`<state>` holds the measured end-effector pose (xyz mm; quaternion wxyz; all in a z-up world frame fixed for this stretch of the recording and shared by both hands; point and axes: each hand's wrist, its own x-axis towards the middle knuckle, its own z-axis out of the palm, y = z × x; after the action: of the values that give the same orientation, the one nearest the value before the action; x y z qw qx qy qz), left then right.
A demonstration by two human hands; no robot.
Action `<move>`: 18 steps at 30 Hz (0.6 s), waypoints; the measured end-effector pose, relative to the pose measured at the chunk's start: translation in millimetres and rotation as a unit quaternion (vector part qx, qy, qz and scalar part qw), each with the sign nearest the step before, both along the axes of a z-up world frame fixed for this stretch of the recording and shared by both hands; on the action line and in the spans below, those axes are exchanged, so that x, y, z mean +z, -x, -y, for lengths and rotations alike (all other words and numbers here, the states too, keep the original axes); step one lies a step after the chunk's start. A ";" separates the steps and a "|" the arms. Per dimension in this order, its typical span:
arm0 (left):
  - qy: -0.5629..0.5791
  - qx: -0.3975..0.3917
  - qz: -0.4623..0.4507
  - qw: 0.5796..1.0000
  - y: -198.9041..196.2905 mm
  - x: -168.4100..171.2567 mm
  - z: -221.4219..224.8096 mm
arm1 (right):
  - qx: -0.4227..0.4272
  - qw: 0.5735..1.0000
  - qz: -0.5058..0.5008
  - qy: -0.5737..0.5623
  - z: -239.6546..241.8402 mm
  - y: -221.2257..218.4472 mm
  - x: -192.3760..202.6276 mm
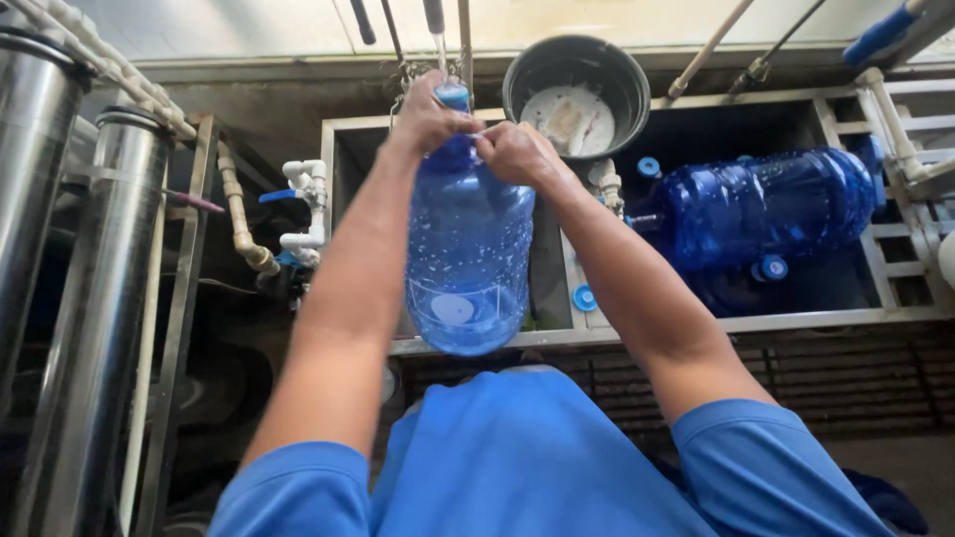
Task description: Washing, scrubbing, and rinsing large industrial water jugs in a production facility.
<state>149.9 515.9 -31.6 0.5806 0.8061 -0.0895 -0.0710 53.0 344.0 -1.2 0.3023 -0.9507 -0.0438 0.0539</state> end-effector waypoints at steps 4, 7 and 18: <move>-0.169 -0.117 -0.029 0.978 4.7 44.6 -20.8 | 0.004 0.996 -0.090 -0.020 1.1 1.0 1.6; -0.335 -0.195 0.016 0.922 12.5 69.9 -29.0 | 0.041 0.995 -0.050 -0.077 16.2 -5.9 -14.6; -0.287 -0.216 0.063 0.931 42.4 81.7 -37.2 | -0.031 0.983 0.155 -0.095 -11.6 41.9 -1.3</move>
<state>107.5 553.1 50.2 0.2882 0.9023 -0.2741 -0.1665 11.0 355.6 -2.6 0.3821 -0.9155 -0.0651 -0.1078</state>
